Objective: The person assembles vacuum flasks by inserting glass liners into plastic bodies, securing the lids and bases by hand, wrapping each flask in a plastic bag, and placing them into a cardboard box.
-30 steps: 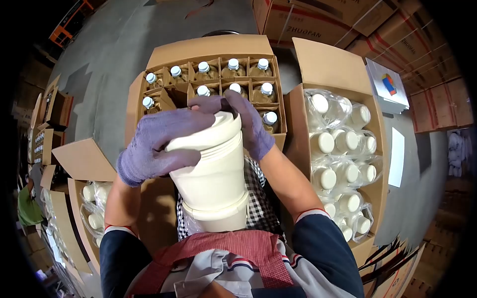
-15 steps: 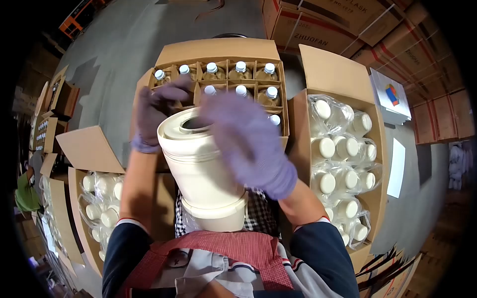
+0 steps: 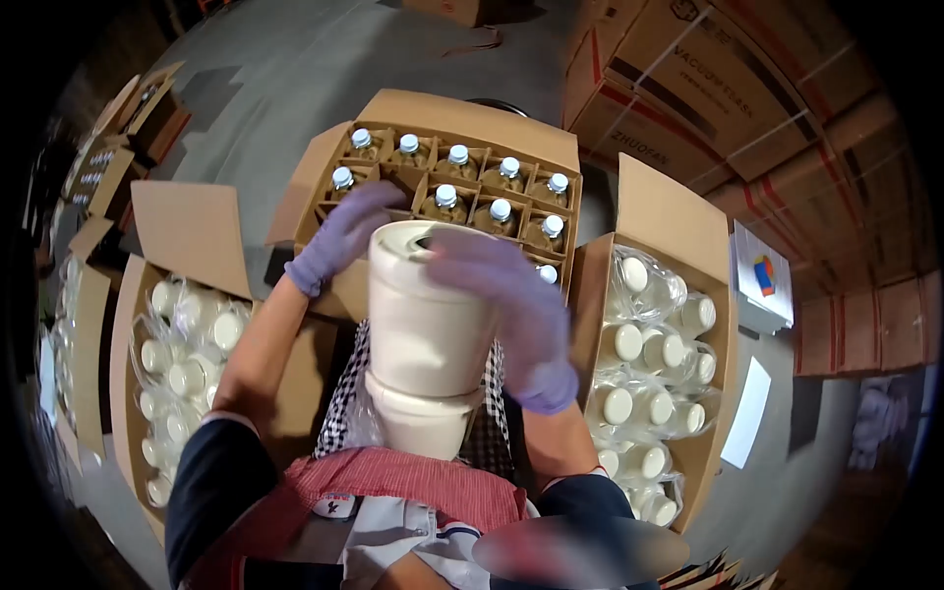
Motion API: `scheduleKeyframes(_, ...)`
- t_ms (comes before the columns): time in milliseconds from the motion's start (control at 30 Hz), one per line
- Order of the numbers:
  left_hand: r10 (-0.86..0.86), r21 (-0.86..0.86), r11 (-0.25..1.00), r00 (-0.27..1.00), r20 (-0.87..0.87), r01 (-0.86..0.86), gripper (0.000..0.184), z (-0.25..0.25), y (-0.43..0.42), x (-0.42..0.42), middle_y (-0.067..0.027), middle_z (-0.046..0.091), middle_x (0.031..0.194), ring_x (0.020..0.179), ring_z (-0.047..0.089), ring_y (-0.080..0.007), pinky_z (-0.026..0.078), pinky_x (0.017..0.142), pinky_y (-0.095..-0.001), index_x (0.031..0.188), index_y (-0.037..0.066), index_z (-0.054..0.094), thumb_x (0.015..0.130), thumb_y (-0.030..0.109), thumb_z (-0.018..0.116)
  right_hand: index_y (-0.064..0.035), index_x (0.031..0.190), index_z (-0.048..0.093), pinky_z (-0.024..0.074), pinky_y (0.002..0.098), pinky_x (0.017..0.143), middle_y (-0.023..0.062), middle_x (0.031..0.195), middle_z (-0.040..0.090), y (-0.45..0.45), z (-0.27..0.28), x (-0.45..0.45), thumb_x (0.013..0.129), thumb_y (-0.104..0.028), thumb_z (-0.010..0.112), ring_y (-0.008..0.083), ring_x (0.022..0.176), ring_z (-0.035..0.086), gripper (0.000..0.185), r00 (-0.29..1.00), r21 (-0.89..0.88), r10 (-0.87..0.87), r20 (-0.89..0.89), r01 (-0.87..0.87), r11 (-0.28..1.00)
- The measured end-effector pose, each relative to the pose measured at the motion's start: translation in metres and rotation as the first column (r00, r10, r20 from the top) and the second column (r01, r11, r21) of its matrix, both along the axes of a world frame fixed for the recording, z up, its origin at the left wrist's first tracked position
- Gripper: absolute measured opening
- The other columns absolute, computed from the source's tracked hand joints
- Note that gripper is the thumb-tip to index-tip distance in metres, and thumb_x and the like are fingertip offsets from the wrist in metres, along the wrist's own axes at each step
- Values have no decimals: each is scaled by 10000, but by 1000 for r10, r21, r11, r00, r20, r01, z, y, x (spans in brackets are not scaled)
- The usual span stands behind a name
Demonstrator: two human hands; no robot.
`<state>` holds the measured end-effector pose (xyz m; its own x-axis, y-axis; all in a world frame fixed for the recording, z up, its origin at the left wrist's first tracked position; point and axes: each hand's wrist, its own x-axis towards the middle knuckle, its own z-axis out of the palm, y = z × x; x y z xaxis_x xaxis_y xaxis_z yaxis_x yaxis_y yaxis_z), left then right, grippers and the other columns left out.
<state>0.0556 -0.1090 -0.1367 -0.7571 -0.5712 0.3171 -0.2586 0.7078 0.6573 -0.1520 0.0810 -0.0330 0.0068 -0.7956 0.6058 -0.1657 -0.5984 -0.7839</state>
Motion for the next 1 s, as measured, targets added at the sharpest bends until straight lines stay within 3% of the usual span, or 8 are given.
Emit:
scheduleKeyframes(100,34,265,948,771,-635,177,495,61,55,-17,-149,494,1437,1355,435,-257,315,1146,-369,1429,-2,453,1056,307,349,0,1189,659,359,381,1104,188,1382,554,-31,-30,-16,996,-659,216,324,1304,499,817,913,315,-210,350,97,944)
scheduleKeyframes(267,44,798,543,941,-337,260,511,43,37,-24,-164,516,1409,1337,455,-242,321,1141,-349,1434,8,449,1054,333,347,16,1211,636,376,409,1093,209,1354,577,-8,-4,-5,976,-696,145,353,1276,531,896,978,184,-165,-130,187,965)
scheduleKeyframes(400,-109,119,966,784,-611,228,595,62,77,-31,-180,490,1433,1336,454,-266,321,1141,-361,1441,-17,428,1060,426,316,31,1195,649,386,394,1091,192,1345,580,-30,-30,-13,910,-804,185,313,1270,534,996,881,605,-327,342,60,794)
scheduleKeyframes(500,191,787,529,859,-476,318,535,18,36,-30,-126,510,1439,1360,430,-232,299,1148,-342,1432,10,456,1054,386,422,39,1149,674,420,402,1060,199,1249,637,-13,11,14,964,-707,232,322,1202,584,887,954,89,-107,-281,137,987)
scheduleKeyframes(667,-157,123,961,855,-495,247,571,68,69,-20,-169,479,1456,1360,440,-249,295,1164,-353,1469,-18,396,1035,345,317,55,1140,671,424,391,1052,156,1146,691,-32,-24,-11,1024,-603,161,312,1162,604,840,938,505,-110,329,-76,860)
scheduleKeyframes(733,190,917,238,911,-367,320,624,67,50,-28,-159,514,1419,1341,463,-239,320,1143,-352,1494,-9,351,1049,415,245,63,1177,649,408,394,1067,182,1189,663,-21,-5,-6,948,-734,145,310,1173,595,970,992,363,-129,-6,123,924)
scheduleKeyframes(933,-51,318,924,892,-448,213,480,52,53,-35,-131,588,1321,1223,556,-239,395,1076,-315,1371,-14,512,1055,298,330,34,1178,672,398,413,1076,227,1284,609,-19,-15,-9,893,-811,38,303,1213,569,1095,986,378,-157,-62,168,910)
scheduleKeyframes(1000,291,971,9,929,-229,237,486,58,37,-39,-105,616,1263,1151,586,-203,423,1036,-309,1374,-17,495,1047,316,361,24,1122,703,381,410,1095,217,1290,611,-10,16,2,903,-795,28,326,1209,574,1084,944,117,5,-329,35,993)
